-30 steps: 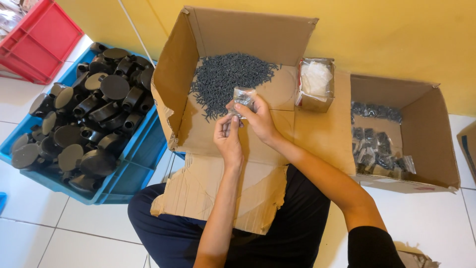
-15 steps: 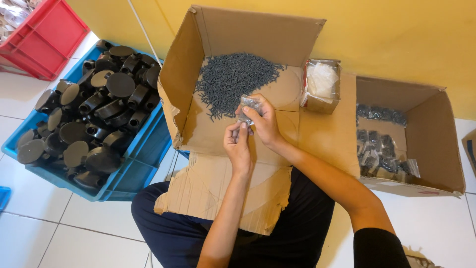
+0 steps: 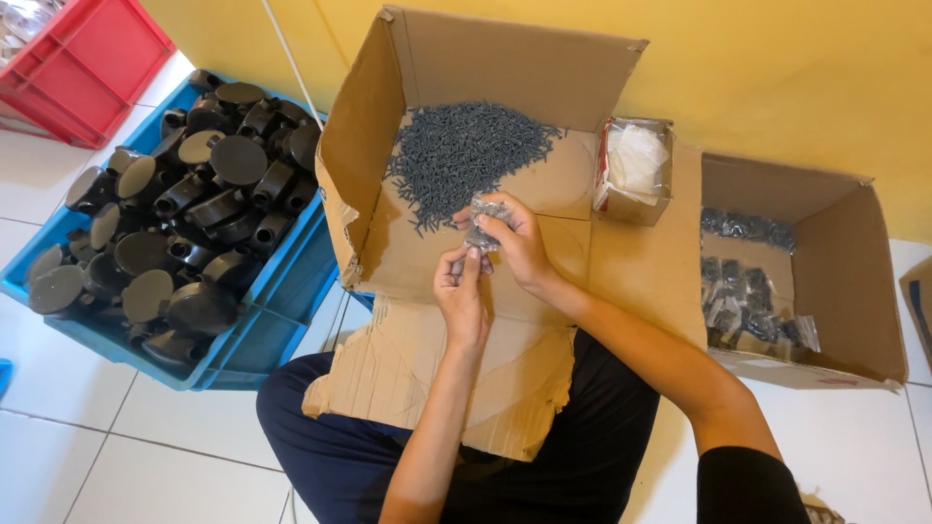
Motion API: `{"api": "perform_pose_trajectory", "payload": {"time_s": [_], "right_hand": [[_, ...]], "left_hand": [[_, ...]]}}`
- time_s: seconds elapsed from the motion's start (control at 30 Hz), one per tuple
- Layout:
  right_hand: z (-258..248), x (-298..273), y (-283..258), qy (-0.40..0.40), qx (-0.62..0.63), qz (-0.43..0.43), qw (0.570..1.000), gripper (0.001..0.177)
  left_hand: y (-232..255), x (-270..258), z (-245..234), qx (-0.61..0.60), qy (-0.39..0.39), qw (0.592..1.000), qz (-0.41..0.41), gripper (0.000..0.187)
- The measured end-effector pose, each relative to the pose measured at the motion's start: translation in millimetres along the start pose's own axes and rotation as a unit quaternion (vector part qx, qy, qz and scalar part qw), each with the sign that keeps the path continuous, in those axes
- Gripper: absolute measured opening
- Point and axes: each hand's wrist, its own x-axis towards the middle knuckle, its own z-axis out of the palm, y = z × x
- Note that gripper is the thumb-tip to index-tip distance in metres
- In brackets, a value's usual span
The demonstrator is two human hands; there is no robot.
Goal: Packaging small blue plastic wall plugs into plastic bags
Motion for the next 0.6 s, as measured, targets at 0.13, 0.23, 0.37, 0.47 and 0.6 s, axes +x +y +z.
{"api": "perform_pose_trajectory", "payload": {"time_s": [0.13, 0.23, 0.37, 0.47, 0.6], "right_hand": [[6, -4, 1, 0.008, 0.009, 0.016, 1.0, 0.02], [6, -3, 9, 0.012, 0.02, 0.028, 0.999, 0.02], [6, -2, 19, -0.008, 0.033, 0.072, 0.997, 0.021], [24, -7, -7, -0.043, -0.02, 0.047, 0.998, 0.022], [1, 2, 6, -0.108, -0.158, -0.022, 0.981, 0.024]], "left_hand": [[-5, 1, -10, 0.001, 0.007, 1.0, -0.007, 0.006], [-7, 2, -17, 0.002, 0.014, 1.0, -0.005, 0.008], [1, -3, -27, 0.001, 0.002, 1.0, -0.002, 0.006], [13, -1, -26, -0.014, -0.004, 1.0, -0.001, 0.006], [33, -1, -11, -0.077, -0.001, 0.997, -0.019, 0.009]]}}
